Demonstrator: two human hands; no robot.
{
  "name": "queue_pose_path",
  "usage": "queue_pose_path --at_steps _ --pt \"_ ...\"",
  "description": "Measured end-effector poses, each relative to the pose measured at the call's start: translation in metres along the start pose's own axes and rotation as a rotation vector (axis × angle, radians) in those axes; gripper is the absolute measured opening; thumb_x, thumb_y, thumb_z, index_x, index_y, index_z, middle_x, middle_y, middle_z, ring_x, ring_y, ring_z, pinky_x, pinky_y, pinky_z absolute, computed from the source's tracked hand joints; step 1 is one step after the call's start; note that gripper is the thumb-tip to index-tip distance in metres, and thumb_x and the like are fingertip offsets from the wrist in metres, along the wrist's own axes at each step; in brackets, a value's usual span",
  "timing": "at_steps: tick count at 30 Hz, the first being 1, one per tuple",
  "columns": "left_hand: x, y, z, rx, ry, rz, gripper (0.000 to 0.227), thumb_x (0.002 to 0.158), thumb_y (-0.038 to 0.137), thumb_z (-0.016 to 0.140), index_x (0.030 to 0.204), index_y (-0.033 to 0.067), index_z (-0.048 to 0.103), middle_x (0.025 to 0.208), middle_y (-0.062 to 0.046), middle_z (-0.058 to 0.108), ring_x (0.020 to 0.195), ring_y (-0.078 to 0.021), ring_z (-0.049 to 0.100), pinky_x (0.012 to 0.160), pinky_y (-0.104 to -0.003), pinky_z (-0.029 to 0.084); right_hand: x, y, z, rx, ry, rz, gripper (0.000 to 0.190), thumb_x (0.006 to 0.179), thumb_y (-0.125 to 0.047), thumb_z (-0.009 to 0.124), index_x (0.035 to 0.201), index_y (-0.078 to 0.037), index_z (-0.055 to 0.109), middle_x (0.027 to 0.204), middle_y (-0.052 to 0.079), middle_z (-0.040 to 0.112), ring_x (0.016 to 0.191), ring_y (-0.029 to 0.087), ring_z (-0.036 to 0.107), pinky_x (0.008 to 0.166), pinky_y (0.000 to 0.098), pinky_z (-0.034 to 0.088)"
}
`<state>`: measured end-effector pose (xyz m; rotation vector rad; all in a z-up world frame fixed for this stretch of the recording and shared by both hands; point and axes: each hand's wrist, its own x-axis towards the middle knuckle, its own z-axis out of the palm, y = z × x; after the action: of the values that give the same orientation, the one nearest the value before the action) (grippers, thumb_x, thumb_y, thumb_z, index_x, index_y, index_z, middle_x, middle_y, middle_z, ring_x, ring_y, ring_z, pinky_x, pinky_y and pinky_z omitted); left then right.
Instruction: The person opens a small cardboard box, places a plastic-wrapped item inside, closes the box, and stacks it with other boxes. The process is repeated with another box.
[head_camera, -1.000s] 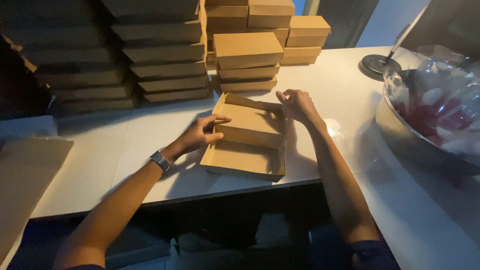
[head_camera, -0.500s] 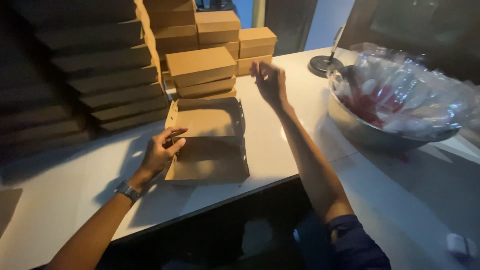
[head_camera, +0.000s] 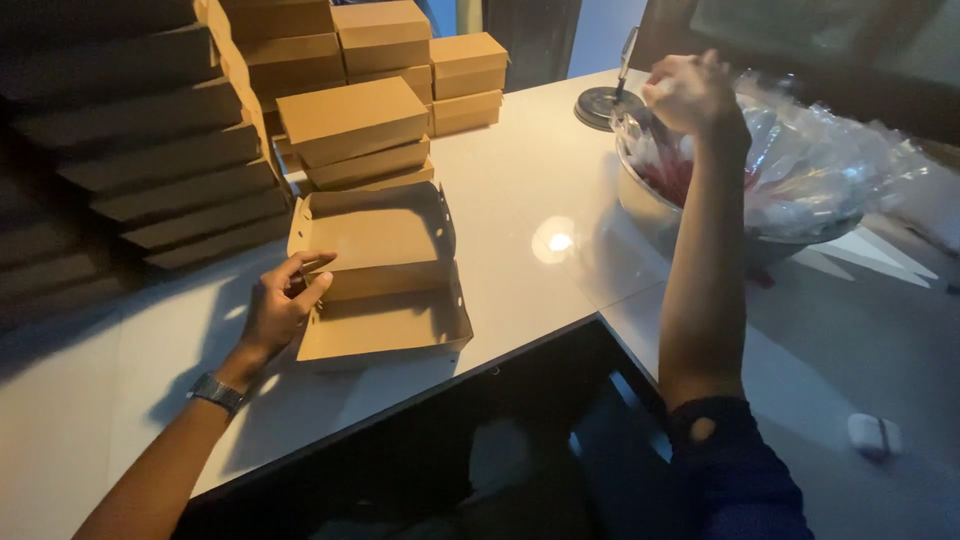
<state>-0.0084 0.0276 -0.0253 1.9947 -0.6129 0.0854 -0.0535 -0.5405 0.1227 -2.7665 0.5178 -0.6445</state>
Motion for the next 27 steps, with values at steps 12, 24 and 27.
queue_pose_path --at_steps 12,24,27 --pt "-0.001 0.005 -0.001 0.002 -0.014 -0.027 0.031 0.096 0.019 0.063 0.126 0.0138 0.073 0.088 0.002 0.070 0.052 -0.0073 0.036 0.046 -0.023 0.029 0.007 0.068 0.016 0.138 0.058 0.177 0.012 0.085 0.002 0.078 0.094 -0.006 0.077 0.087 0.014 0.077 0.068 0.023 0.070 0.061 0.0392 0.057" --pt "0.000 -0.005 0.001 -0.012 -0.012 -0.003 0.030 0.097 0.016 0.064 0.126 0.0131 0.073 0.090 0.003 0.069 0.057 -0.0062 0.039 0.051 -0.021 0.032 -0.038 -0.013 -0.027 0.005 -0.418 0.309 0.047 0.106 -0.041 0.058 0.138 -0.007 0.063 0.142 0.015 0.061 0.125 0.038 0.058 0.102 0.0511 0.047" --pt "0.000 -0.001 0.001 -0.023 -0.008 -0.006 0.029 0.097 0.017 0.064 0.124 0.0132 0.074 0.077 0.004 0.062 0.054 -0.0062 0.036 0.048 -0.022 0.031 0.010 0.060 0.013 -0.044 -0.086 -0.025 0.034 0.108 -0.041 0.059 0.123 -0.013 0.069 0.126 0.011 0.065 0.122 0.036 0.051 0.102 0.0478 0.039"
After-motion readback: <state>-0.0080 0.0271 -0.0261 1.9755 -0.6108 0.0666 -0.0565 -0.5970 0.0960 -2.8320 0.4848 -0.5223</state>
